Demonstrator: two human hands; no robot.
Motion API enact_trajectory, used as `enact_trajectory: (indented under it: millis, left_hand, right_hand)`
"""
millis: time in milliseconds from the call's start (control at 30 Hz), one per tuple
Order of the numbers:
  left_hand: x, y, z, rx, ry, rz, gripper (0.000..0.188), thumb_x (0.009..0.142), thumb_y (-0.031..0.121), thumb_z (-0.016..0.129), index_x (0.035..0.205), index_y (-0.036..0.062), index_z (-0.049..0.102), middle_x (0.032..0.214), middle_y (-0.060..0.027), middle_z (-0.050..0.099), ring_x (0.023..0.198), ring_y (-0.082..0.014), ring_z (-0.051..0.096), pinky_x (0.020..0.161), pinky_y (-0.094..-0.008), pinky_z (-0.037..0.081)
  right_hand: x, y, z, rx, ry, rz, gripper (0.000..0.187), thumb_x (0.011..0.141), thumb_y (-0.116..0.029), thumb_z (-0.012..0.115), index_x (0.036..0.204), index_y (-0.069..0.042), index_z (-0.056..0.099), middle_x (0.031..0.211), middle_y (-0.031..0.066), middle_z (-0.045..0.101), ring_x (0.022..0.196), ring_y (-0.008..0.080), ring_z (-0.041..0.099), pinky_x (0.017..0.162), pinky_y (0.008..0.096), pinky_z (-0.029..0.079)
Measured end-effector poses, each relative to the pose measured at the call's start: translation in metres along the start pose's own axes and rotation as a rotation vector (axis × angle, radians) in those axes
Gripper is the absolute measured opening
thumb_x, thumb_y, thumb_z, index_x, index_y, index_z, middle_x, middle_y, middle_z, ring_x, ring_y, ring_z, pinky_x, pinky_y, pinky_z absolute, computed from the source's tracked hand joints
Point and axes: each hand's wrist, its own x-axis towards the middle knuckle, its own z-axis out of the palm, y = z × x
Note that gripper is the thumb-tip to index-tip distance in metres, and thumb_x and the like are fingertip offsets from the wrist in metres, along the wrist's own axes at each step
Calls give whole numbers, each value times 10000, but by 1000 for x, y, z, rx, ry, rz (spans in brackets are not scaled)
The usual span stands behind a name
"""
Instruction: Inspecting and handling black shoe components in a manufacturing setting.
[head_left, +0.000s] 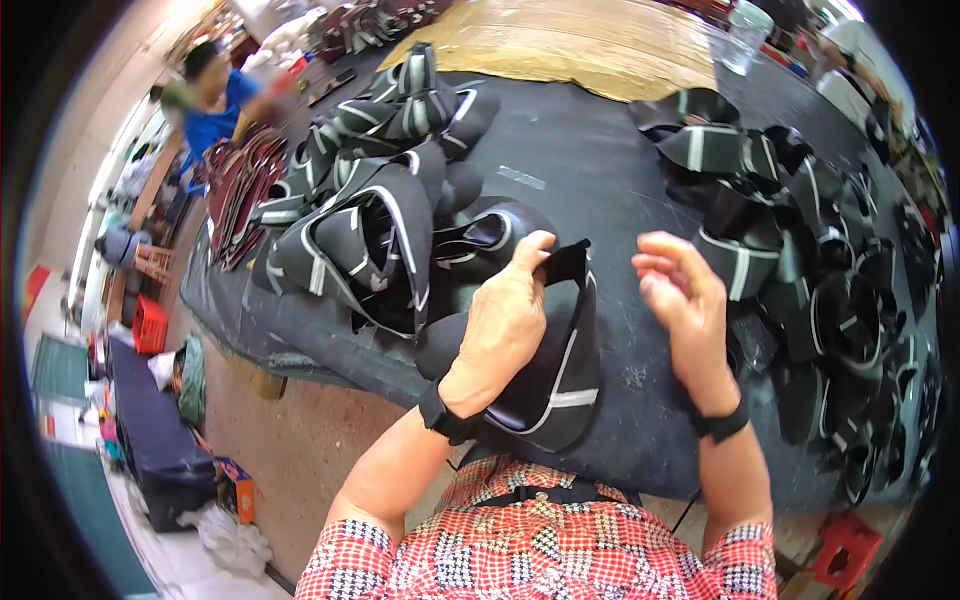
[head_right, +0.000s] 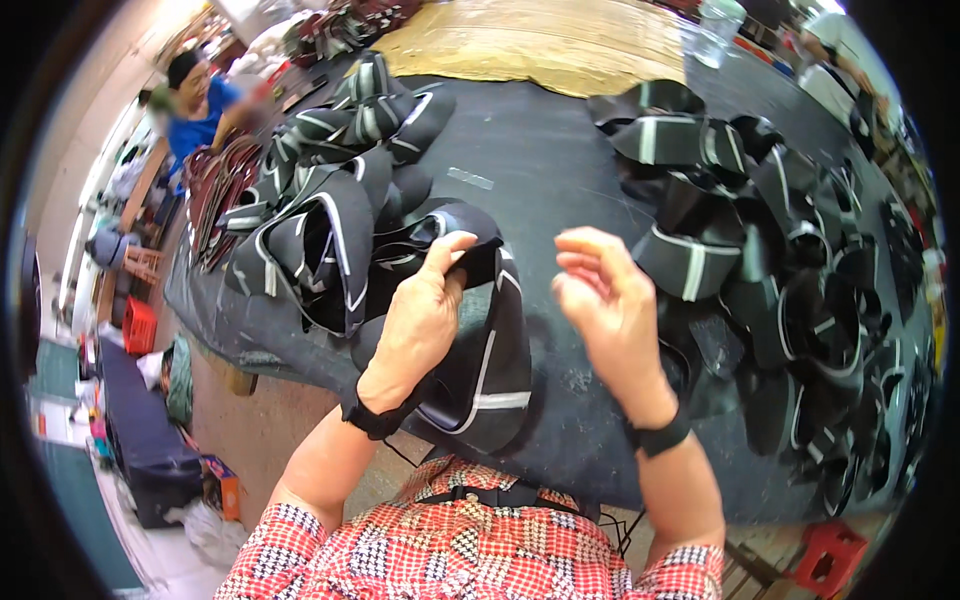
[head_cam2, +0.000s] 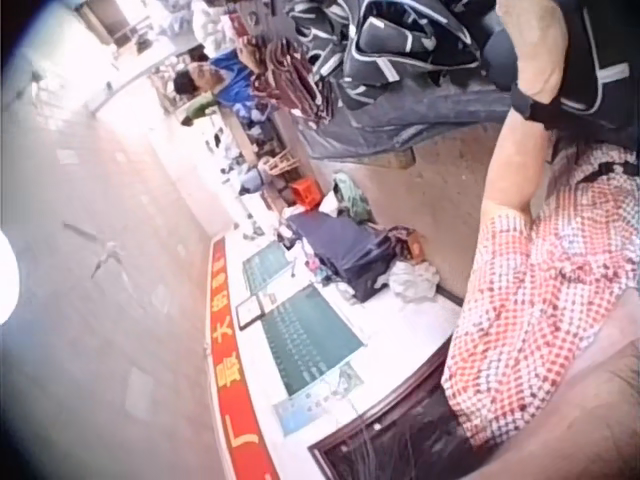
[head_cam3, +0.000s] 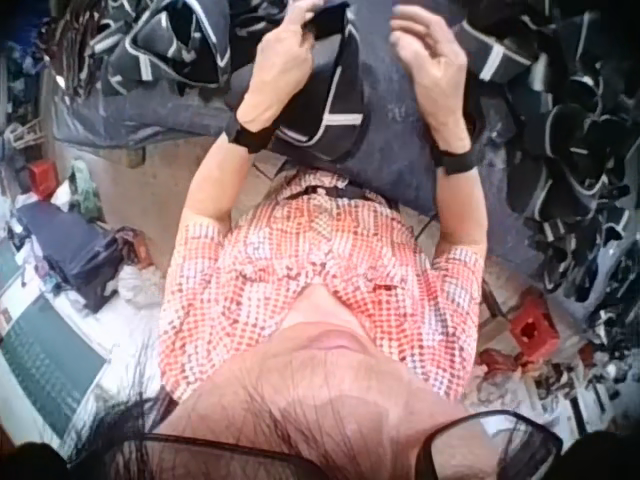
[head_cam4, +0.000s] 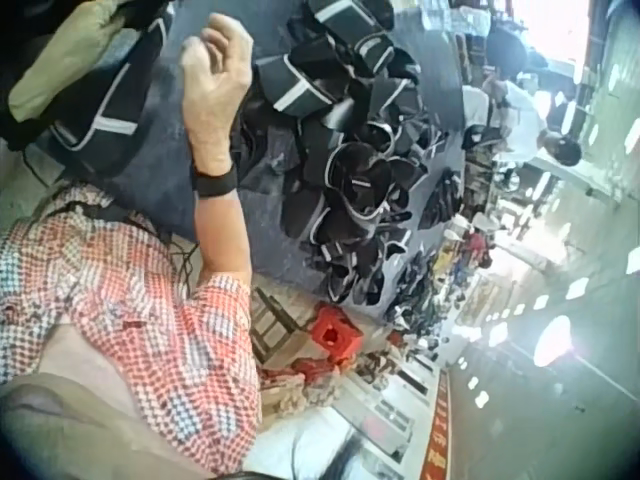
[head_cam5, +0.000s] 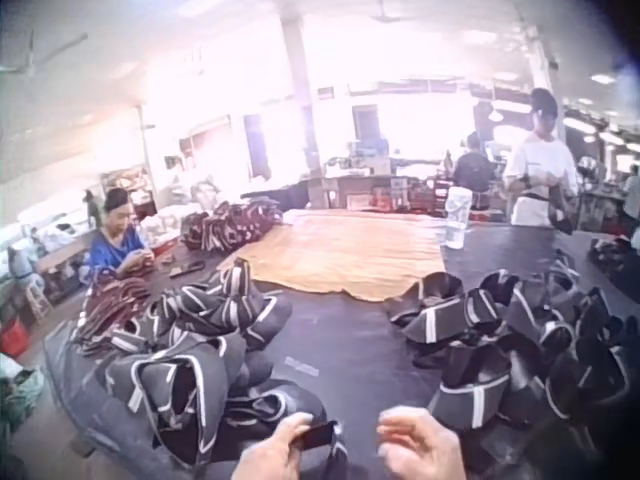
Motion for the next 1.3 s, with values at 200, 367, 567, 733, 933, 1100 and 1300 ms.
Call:
enact_trajectory:
  millis: [200,367,567,733,933,1100,1300]
  left_hand:
    - [6,2,-6,-539,-25,-180,399,911,29,476,1300,90,414,1179,-97,509,1034,-118,484,892,-231,385]
    - [11,29,-36,-720,-200,-256,377,924,74,475,1295,49,418,1156,-41,517,1037,-83,468,882,-207,376]
    - [1,30,-55,-669,-459,-308,345,912,96,520,1243,15,464,1159,-16,520,1055,-82,471,922,-228,382]
    - [-22,7,-25,-911,-342,-366,308,894,52,525,1200,29,505,1116,-1,561,1022,-85,509,914,-225,390]
    - [-47,-13,-16,-1083,-106,-416,262,849,17,589,1110,29,565,1016,-22,615,924,-86,561,846,-230,438]
    - [-57,-8,-14,-1006,0,-414,195,842,25,605,1036,1,605,914,-5,619,818,-56,558,752,-187,450]
    - [-62,-13,-13,-971,6,-454,178,831,55,631,997,-9,619,877,-2,615,789,-48,551,716,-177,450]
  right_hand:
    - [-7,16,67,-445,80,-367,536,677,47,563,1185,69,393,1103,263,488,1046,397,492,922,419,394]
    - [21,8,45,-236,95,-347,306,742,95,523,1030,0,567,905,149,617,815,269,619,737,319,485]
    - [38,-33,7,38,-424,16,118,839,-74,618,912,18,614,701,-22,563,672,37,495,575,189,402]
    - [19,0,22,209,-469,276,163,864,-142,609,917,10,631,736,-45,566,676,21,476,588,178,395]
    - [7,6,32,415,-426,466,147,844,-78,617,953,18,638,808,-8,623,714,33,534,647,174,436]
    - [-7,7,39,363,-388,467,148,821,-45,635,954,18,640,813,2,629,719,39,548,654,177,447]
    - [-18,4,45,266,-347,457,136,800,-35,644,927,15,642,786,-7,615,707,40,535,644,183,435]
